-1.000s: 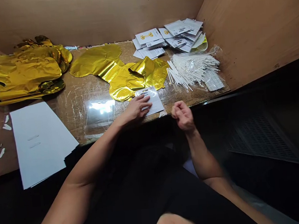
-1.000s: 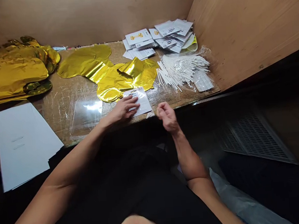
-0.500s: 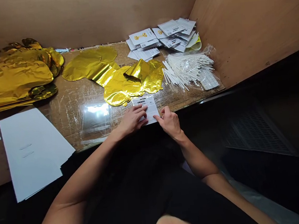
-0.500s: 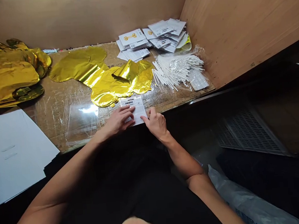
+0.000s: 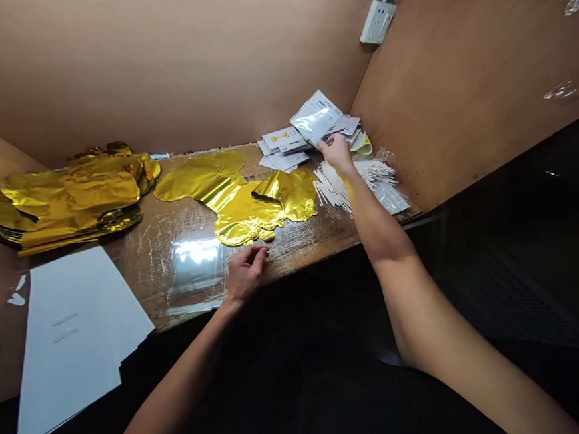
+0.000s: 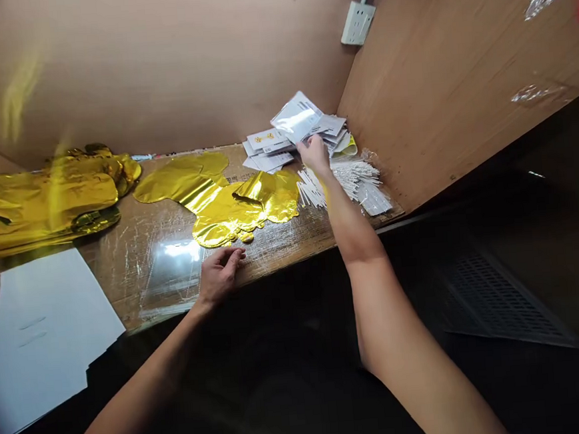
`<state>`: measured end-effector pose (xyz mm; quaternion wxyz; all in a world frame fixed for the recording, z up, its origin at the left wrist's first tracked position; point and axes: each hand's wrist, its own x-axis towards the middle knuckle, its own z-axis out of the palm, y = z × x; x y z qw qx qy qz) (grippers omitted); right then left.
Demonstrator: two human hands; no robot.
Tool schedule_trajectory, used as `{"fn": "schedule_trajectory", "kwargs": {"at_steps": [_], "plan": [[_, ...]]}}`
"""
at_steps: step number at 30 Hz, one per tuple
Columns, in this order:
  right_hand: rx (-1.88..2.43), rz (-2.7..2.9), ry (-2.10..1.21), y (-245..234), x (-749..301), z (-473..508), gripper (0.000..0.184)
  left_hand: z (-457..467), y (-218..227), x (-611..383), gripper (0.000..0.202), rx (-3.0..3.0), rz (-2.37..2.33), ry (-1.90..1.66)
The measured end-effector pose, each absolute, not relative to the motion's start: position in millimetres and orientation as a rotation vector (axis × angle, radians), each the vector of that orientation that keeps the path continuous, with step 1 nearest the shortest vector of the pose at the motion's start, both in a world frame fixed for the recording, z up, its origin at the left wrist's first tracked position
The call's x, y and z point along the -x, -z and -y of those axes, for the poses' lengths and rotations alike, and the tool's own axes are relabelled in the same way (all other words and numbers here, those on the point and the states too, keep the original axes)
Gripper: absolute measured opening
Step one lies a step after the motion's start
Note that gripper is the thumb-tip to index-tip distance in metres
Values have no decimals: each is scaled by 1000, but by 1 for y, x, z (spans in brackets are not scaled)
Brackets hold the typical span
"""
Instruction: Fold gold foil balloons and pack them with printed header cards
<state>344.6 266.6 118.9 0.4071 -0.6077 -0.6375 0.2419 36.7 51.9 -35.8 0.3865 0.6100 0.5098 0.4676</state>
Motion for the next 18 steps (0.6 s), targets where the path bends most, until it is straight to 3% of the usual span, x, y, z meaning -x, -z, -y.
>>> {"fn": "schedule_trajectory", "kwargs": {"at_steps": [6, 11, 15, 18], "plan": [[1380, 1586, -890, -86, -319, -190, 32, -166, -12, -46, 19, -1133, -1328, -1080], [1401, 1337, -1060, -62, -407, -59, 40, -238, -24, -89, 27, -881, -1394, -980], [1969, 1263, -792, -23, -488, 27, 47, -267, -29, -110, 26, -894, -1458, -1128], [2353, 1169, -437, -7, -518, 57, 28, -289, -49, -106, 14, -1158, -1405, -1329]]}}
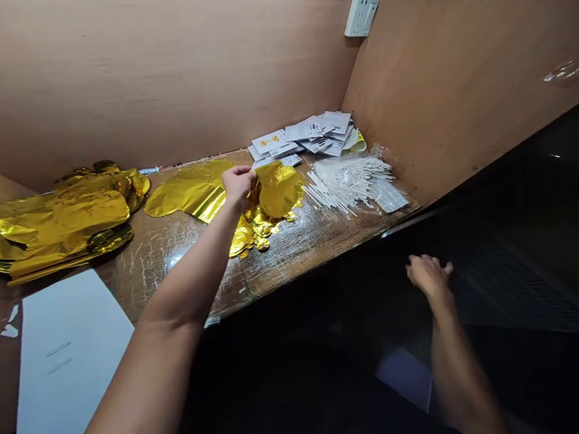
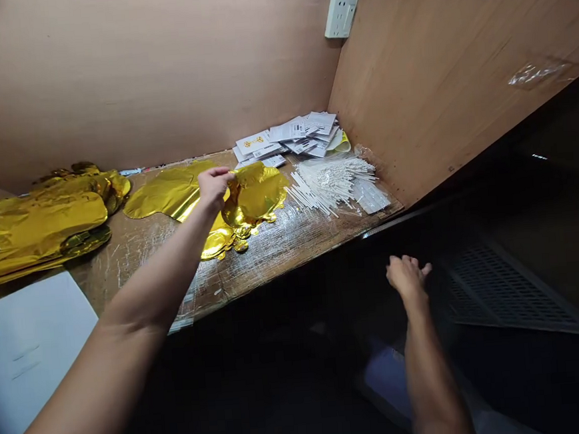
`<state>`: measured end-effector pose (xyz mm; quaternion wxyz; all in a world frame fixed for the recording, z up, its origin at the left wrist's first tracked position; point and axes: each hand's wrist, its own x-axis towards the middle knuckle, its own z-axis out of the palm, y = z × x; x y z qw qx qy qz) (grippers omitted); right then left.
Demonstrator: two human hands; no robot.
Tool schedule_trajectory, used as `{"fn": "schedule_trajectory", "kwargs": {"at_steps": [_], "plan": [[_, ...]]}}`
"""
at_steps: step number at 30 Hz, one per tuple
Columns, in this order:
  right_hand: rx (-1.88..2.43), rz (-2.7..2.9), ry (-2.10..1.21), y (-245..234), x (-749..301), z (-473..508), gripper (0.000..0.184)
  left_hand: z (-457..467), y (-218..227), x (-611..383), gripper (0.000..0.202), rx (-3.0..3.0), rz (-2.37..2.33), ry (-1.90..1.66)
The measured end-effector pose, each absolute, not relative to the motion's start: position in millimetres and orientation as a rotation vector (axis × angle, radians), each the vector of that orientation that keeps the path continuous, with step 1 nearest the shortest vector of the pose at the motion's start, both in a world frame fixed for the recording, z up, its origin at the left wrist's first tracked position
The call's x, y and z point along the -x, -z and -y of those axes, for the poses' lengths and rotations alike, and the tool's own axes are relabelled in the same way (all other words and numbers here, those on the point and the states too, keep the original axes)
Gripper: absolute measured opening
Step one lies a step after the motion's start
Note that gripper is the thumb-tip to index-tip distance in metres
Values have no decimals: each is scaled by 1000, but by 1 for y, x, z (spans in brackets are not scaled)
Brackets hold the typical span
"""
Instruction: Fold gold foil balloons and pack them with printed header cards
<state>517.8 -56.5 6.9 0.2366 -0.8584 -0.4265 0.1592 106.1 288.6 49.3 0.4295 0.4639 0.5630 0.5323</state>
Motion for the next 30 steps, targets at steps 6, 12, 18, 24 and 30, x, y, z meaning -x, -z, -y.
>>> {"fn": "schedule_trajectory", "kwargs": {"at_steps": [6, 12, 18, 24, 30], "plan": [[1988, 1631, 126, -56, -464, -6, 35, -262, -104, -80, 24, -1668, -1162, -1472], [1372, 2147, 261, -104, -321, -91, 75, -138, -82, -57, 9, -2264, -1137, -1529], [1116, 2477, 166, -34, -281, -68, 40, -36, 17, -23, 17, -2522, -1003, -1216], [969, 2533, -37, 35, -277, -13, 25, 34, 56, -13, 29, -2492, -1565, -1061], [984, 2562, -2, 32, -271, 1, 26, 23, 55, -10, 27, -2636, -1181, -818]]}}
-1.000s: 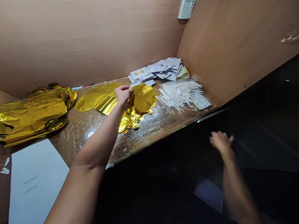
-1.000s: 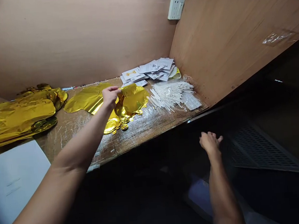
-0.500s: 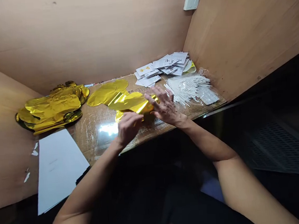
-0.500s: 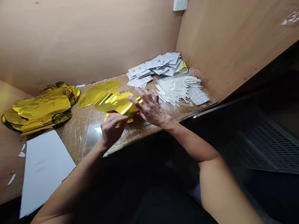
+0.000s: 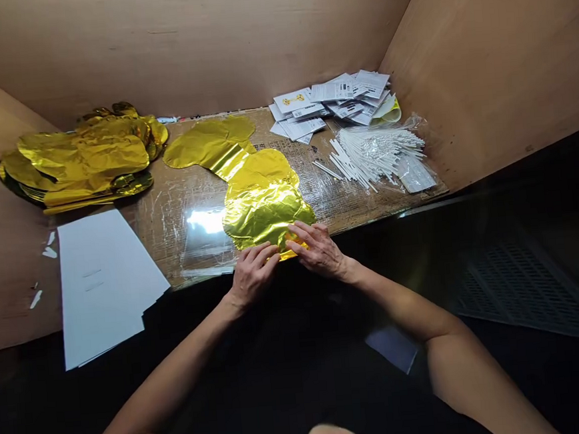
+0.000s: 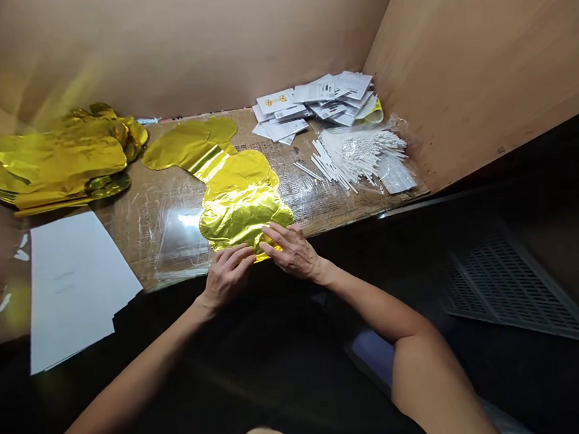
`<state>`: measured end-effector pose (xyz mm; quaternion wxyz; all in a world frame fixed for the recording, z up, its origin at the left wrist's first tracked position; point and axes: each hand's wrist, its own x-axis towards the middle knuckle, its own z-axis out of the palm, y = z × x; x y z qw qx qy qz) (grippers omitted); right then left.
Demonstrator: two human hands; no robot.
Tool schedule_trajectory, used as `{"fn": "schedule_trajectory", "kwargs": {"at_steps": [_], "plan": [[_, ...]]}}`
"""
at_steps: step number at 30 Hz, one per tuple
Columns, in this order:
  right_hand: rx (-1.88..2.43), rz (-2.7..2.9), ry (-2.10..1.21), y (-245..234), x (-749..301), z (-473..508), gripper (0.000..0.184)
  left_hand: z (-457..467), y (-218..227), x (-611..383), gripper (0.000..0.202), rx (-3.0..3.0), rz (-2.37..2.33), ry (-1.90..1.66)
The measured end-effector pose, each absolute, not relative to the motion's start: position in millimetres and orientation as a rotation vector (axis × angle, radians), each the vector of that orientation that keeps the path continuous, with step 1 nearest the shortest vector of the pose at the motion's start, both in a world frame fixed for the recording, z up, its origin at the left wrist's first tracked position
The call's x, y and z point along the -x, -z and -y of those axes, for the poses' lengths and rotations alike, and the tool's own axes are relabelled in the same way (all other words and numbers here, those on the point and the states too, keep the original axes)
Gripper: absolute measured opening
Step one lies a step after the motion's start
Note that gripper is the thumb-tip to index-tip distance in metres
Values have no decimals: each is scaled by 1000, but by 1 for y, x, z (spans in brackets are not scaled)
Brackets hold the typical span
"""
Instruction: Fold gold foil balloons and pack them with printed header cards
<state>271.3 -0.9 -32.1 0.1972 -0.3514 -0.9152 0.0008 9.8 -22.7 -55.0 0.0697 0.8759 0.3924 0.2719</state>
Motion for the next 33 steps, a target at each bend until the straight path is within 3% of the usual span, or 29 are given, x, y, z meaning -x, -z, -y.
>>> {"fn": "schedule_trajectory", "kwargs": {"at_steps": [5, 9, 13, 16, 18, 21, 22, 24, 25, 28, 31, 33], "plan": [[1173, 2504, -361, 20, -261, -27, 17, -3, 48, -6, 26, -2320, -1347, -868], [1644, 2290, -542, 1, -240, -73, 27, -36, 24, -12, 28, -2159, -1589, -844], [1778, 2315, -599, -12, -233, -89, 27, -37, 15, -14, 53, -2512, -1339, -735], [1838, 2326, -487, -14, -241, -65, 25, -15, 28, -13, 48, -2641, -1175, -533], [1740, 2377, -304, -17, -249, -44, 22, 0, 38, -13, 46, -2650, -1175, -499], [1224, 2677, -183, -27, -256, -26, 37, 11, 42, -11, 45, -2628, -1211, -498], [1058, 2797, -212, -29, -256, -27, 32, 10, 40, -9, 43, -2610, -1208, -502], [931, 2961, -317, -33, -251, -42, 12, 1, 33, -1, 36, -2527, -1202, -519], [956, 2987, -393, -33, -246, -55, 10, -7, 27, 4, 33, -2454, -1210, -517], [1124, 2906, -762, -35, -229, -111, 16, -30, 10, 19, 33, -2184, -1374, -562], [1341, 2765, -1235, -37, -217, -161, 29, -28, -2, 21, 25, -1830, -1635, -974], [1461, 2638, -1428, -36, -215, -173, 37, -10, -2, 9, 36, -1425, -1562, -1139]]}}
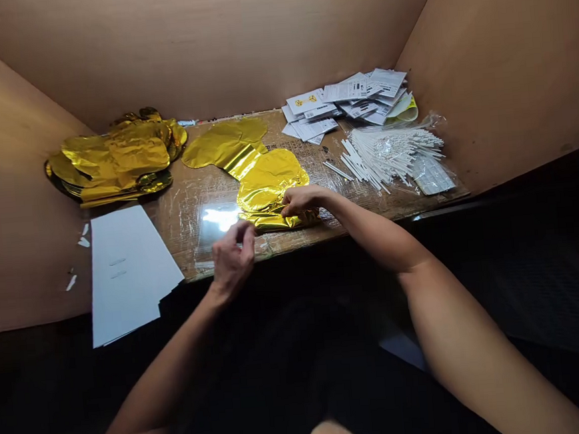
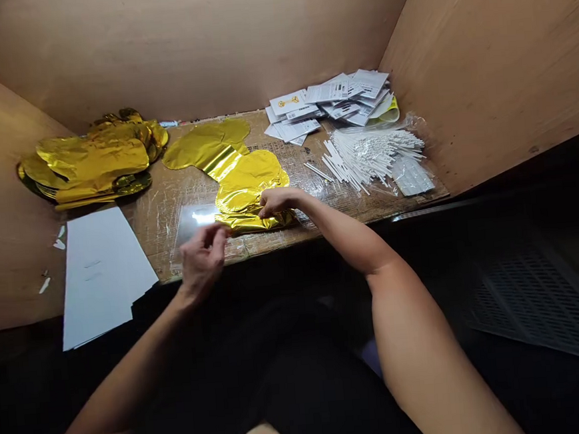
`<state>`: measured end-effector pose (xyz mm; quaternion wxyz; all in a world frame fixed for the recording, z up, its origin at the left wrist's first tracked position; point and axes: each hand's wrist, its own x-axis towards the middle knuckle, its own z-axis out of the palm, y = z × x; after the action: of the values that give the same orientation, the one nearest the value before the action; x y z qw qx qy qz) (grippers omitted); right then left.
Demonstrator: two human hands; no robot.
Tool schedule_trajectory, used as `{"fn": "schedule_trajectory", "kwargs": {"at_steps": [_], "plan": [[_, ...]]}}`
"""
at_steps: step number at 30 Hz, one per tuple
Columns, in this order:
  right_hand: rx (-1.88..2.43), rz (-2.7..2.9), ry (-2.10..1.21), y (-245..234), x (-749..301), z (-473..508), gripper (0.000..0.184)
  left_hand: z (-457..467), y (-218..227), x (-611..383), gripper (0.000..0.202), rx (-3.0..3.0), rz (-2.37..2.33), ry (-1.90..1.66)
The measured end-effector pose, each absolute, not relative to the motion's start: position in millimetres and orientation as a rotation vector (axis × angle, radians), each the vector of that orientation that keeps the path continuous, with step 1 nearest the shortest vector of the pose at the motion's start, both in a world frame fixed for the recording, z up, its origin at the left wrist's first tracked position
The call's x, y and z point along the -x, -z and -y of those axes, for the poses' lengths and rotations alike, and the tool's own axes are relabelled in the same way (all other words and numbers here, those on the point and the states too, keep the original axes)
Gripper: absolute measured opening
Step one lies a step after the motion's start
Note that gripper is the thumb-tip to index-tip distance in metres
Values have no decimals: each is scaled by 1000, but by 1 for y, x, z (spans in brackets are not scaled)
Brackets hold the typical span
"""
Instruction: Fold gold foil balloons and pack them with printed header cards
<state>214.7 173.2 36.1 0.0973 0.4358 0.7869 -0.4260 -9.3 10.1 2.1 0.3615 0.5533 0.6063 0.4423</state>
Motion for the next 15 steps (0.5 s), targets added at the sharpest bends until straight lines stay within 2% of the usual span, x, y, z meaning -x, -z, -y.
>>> {"fn": "schedule_trajectory", "kwargs": {"at_steps": [2, 4, 7, 11, 13, 15], "plan": [[-1386, -2298, 1374, -30, -216, -162, 39, 11, 4, -8, 51, -1004, -1311, -1060], [-1458, -2306, 1563, -20, -219, -132, 36, 27, 13, -26, 57, -718, -1118, -1023], [-1525, -2231, 1983, -7, -226, -72, 35, 35, 24, -41, 52, -585, -1067, -1176], [-1996, -2295, 2176, -6, -234, -25, 37, 29, 19, -35, 43, -708, -1051, -1143], [-1841, -2162, 2521, -8, -233, -22, 42, 23, 10, -26, 38, -818, -1033, -1088], [-1582, -2007, 2840, -9, -230, -27, 30, 15, 0, -17, 26, -938, -1047, -1072]]}}
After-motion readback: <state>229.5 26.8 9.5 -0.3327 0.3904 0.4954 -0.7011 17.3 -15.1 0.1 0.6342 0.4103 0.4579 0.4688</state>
